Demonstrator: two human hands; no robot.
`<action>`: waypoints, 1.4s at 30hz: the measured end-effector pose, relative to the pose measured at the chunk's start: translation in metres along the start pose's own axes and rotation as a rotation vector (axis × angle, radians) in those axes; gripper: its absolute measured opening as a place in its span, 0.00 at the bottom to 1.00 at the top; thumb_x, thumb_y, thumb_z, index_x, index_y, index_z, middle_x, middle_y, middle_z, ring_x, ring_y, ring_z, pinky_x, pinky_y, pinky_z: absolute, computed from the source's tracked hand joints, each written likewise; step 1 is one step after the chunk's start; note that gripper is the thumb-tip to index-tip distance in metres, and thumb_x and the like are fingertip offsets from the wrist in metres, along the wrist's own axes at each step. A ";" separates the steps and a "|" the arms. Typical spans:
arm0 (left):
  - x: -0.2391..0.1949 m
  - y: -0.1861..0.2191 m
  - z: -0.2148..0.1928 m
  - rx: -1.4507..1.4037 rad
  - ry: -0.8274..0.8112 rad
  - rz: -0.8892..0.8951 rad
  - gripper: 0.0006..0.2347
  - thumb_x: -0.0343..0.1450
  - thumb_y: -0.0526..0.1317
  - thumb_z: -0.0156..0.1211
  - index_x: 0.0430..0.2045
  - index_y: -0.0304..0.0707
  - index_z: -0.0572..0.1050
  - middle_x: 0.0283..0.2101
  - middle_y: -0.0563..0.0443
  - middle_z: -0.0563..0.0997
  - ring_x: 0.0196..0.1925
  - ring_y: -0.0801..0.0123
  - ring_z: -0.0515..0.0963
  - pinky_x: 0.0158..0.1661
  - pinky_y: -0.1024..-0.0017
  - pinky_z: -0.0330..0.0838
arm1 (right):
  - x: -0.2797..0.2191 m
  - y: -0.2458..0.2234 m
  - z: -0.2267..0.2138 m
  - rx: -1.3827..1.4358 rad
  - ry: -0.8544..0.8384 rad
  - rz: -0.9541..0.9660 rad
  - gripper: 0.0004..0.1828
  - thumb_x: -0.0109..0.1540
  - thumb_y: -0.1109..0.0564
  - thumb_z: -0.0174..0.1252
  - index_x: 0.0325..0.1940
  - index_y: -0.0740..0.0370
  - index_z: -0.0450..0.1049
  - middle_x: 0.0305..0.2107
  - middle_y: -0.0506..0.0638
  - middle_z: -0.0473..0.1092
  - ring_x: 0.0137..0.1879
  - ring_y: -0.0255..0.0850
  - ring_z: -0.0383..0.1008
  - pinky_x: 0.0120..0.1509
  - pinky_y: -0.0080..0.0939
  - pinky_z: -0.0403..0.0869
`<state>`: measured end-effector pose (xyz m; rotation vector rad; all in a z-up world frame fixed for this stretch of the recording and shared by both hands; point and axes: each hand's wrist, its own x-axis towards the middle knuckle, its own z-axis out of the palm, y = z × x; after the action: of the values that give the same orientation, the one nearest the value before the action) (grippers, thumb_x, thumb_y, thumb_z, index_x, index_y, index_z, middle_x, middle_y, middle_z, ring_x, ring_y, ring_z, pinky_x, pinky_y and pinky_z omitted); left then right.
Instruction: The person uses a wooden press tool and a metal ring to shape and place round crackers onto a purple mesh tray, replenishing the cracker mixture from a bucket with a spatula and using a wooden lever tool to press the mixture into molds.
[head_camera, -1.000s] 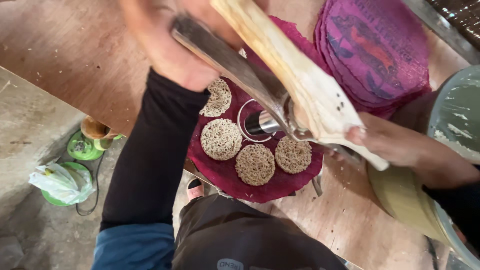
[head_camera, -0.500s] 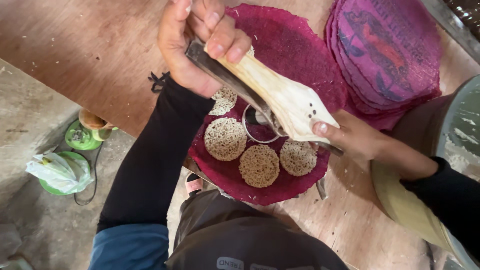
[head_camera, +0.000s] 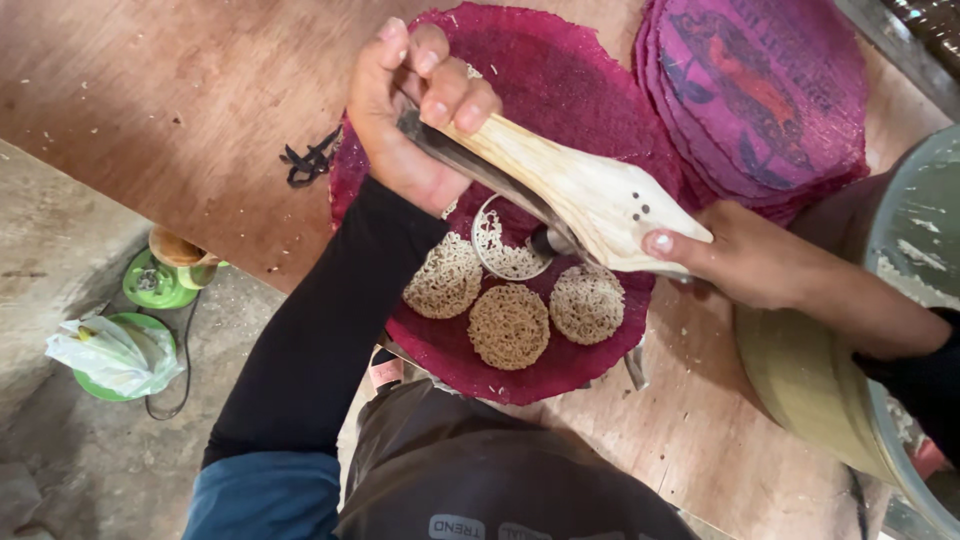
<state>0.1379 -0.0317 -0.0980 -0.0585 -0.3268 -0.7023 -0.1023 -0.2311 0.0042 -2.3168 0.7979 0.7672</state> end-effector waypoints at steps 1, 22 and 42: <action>0.003 0.001 -0.002 0.025 -0.058 0.006 0.13 0.82 0.44 0.49 0.27 0.42 0.68 0.27 0.60 0.73 0.20 0.80 0.67 0.28 0.73 0.66 | 0.002 0.000 0.000 -0.038 0.055 -0.065 0.48 0.54 0.19 0.44 0.22 0.71 0.77 0.12 0.55 0.73 0.21 0.45 0.78 0.28 0.50 0.75; -0.005 0.019 0.022 0.180 -0.254 -0.078 0.32 0.74 0.62 0.54 0.64 0.34 0.64 0.57 0.44 0.73 0.50 0.66 0.77 0.55 0.67 0.70 | -0.021 0.017 0.015 0.054 0.298 -0.059 0.33 0.60 0.34 0.55 0.39 0.70 0.81 0.19 0.56 0.75 0.26 0.42 0.73 0.32 0.46 0.71; -0.034 -0.258 0.219 1.874 -1.189 0.267 0.17 0.59 0.40 0.64 0.41 0.39 0.75 0.27 0.50 0.80 0.30 0.56 0.80 0.39 0.57 0.68 | -0.182 0.098 -0.103 0.784 1.178 -0.735 0.17 0.76 0.51 0.52 0.54 0.72 0.64 0.40 0.56 0.69 0.40 0.40 0.76 0.46 0.44 0.77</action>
<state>-0.1124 -0.1719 0.0847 1.2829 -1.9528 0.2122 -0.2545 -0.2994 0.1638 -1.8755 0.4305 -1.1317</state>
